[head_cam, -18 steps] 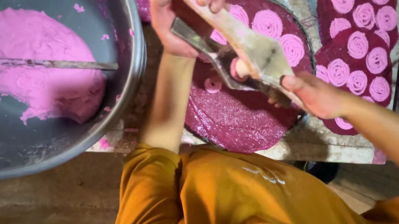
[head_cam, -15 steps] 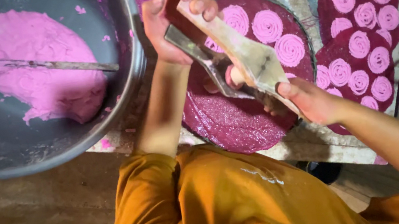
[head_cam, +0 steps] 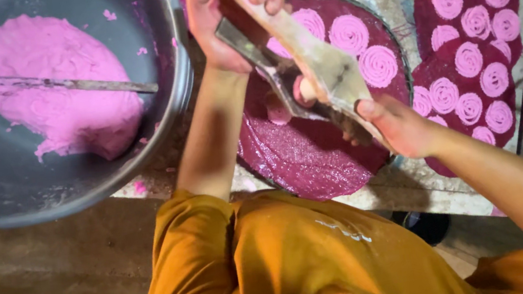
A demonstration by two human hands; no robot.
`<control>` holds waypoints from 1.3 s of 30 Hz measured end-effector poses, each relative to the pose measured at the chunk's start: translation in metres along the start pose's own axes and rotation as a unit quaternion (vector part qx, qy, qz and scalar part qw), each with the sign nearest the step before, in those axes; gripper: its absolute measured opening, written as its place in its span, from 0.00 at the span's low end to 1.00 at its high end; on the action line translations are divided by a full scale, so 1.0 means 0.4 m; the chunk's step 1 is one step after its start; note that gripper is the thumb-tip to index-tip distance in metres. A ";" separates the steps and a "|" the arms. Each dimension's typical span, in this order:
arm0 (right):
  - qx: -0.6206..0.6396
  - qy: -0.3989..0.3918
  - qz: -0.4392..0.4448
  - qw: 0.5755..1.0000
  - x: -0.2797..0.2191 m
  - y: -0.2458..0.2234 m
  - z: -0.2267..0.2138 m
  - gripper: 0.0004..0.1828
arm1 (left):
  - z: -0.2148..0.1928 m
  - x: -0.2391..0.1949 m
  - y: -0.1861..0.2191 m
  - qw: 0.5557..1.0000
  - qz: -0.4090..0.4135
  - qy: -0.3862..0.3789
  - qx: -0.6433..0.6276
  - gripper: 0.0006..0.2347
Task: The person uses a wooden extrusion tool to form pink dough into rose-shaped rolls on a dark red mat. They repeatedly load the tool from a large bowl, extrude the dough, and arrange the finished rolls on the mat and a nearby tray.
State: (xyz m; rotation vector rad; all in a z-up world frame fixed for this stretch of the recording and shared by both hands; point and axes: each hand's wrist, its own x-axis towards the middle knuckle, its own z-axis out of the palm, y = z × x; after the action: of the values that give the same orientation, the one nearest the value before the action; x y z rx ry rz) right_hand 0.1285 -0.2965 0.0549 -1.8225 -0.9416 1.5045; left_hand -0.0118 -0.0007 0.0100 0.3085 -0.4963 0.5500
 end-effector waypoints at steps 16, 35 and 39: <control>-0.029 0.048 0.012 0.998 0.002 -0.024 0.001 0.45 | -0.010 0.044 -0.024 0.997 0.060 0.040 -0.021 0.13; 0.083 0.008 -0.048 0.995 -0.280 0.100 -0.004 0.45 | 0.079 -0.146 -0.103 0.933 -0.171 0.081 0.307 0.15; 0.153 0.013 -0.026 0.988 -0.324 0.137 0.025 0.49 | 0.113 -0.290 -0.116 0.809 -0.319 0.220 0.442 0.28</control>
State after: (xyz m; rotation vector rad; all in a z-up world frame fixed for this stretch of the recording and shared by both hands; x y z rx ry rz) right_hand 0.1126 -0.4338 0.0822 -1.5815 -0.6945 1.4968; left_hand -0.0879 -0.1054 -0.0201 1.1660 0.3690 0.1338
